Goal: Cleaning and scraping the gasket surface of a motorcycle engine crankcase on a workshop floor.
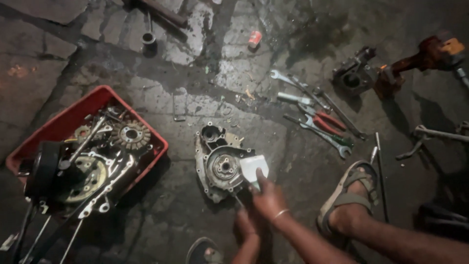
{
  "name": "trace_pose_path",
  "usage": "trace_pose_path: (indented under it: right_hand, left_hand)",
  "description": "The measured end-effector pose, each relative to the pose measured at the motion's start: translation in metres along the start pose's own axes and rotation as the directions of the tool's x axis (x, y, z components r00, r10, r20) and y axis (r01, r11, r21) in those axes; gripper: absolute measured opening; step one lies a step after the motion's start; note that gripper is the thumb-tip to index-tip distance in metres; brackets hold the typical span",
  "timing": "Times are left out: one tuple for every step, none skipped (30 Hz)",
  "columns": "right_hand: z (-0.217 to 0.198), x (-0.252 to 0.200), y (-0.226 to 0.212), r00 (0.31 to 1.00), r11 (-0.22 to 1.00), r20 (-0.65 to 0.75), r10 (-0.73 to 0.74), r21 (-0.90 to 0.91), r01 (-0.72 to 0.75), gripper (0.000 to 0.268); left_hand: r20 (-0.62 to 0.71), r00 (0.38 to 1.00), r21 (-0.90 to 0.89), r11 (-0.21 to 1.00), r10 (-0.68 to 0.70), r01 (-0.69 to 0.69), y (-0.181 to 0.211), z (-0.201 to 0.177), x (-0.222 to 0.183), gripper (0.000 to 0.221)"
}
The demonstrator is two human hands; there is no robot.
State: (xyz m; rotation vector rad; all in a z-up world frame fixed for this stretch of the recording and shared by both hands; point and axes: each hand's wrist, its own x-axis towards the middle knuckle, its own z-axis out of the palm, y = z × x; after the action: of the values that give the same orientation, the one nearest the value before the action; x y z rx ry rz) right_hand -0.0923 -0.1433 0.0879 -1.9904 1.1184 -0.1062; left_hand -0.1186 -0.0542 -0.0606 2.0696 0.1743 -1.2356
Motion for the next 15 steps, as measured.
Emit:
trace_pose_path:
  right_hand:
    - [-0.005,-0.003,-0.016,0.992,0.986,0.041,0.117,-0.122,-0.111,0.062]
    - [-0.009,-0.007,-0.032,0.969,0.946,0.069,0.236,-0.246,-0.213,0.060]
    - [-0.007,-0.015,-0.028,0.970,0.947,0.065,0.233,-0.242,-0.211,0.060]
    - [-0.003,-0.023,-0.024,0.965,0.949,0.100,0.243,-0.229,-0.216,0.063]
    - [-0.002,-0.035,-0.016,0.956,0.948,0.136,0.260,-0.223,-0.226,0.066]
    - [-0.009,-0.031,-0.029,0.955,0.947,0.134,0.264,-0.226,-0.230,0.066]
    - [-0.016,-0.026,-0.043,0.947,0.935,0.136,0.291,-0.248,-0.252,0.067]
    - [-0.022,-0.022,-0.057,0.938,0.923,0.137,0.318,-0.269,-0.274,0.069]
    - [-0.025,-0.014,-0.054,0.936,0.921,0.138,0.323,-0.274,-0.277,0.069]
    - [-0.027,-0.007,-0.051,0.941,0.933,0.122,0.314,-0.220,-0.283,0.066]
    - [-0.030,0.003,-0.050,0.948,0.945,0.100,0.303,-0.162,-0.285,0.063]
    - [-0.028,0.002,-0.042,0.948,0.944,0.098,0.304,-0.163,-0.286,0.063]
    - [-0.027,0.005,-0.037,0.980,0.974,0.068,0.189,-0.139,-0.179,0.064]
    - [-0.026,0.009,-0.032,0.997,0.991,0.036,0.072,-0.119,-0.068,0.064]
    - [-0.026,0.003,-0.035,0.997,0.991,0.031,0.064,-0.122,-0.060,0.064]
  left_hand:
    - [-0.033,0.999,-0.080,0.996,0.036,-0.038,-0.001,0.003,0.010,0.048]
    - [-0.067,0.995,-0.159,0.984,0.069,-0.079,-0.001,0.006,0.020,0.047]
    - [-0.069,0.995,-0.157,0.984,0.074,-0.085,-0.002,0.007,0.026,0.047]
    - [-0.085,0.995,-0.157,0.986,0.050,-0.063,-0.004,0.008,0.033,0.045]
    - [-0.094,0.995,-0.159,0.987,0.018,-0.033,-0.010,0.013,0.036,0.044]
    - [-0.090,0.996,-0.159,0.987,0.017,-0.031,-0.016,0.018,0.039,0.044]
    - [-0.101,0.995,-0.160,0.987,-0.014,-0.003,-0.021,0.022,0.043,0.043]
    - [-0.112,0.993,-0.161,0.987,-0.044,0.025,-0.028,0.026,0.047,0.044]
    - [-0.108,0.993,-0.162,0.986,-0.049,0.031,-0.043,0.038,0.057,0.044]
    - [-0.113,0.991,-0.164,0.985,-0.074,0.055,-0.058,0.050,0.065,0.044]
    - [-0.119,0.988,-0.166,0.983,-0.093,0.073,-0.069,0.061,0.077,0.045]
    - [-0.117,0.989,-0.166,0.984,-0.092,0.072,-0.086,0.074,0.087,0.045]
    - [-0.206,0.978,-0.171,0.983,0.027,-0.063,-0.096,0.088,0.104,0.043]
    - [-0.295,0.945,-0.163,0.967,0.142,-0.196,-0.106,0.101,0.120,0.041]
    - [-0.297,0.944,-0.169,0.964,0.147,-0.204,-0.092,0.088,0.110,0.041]
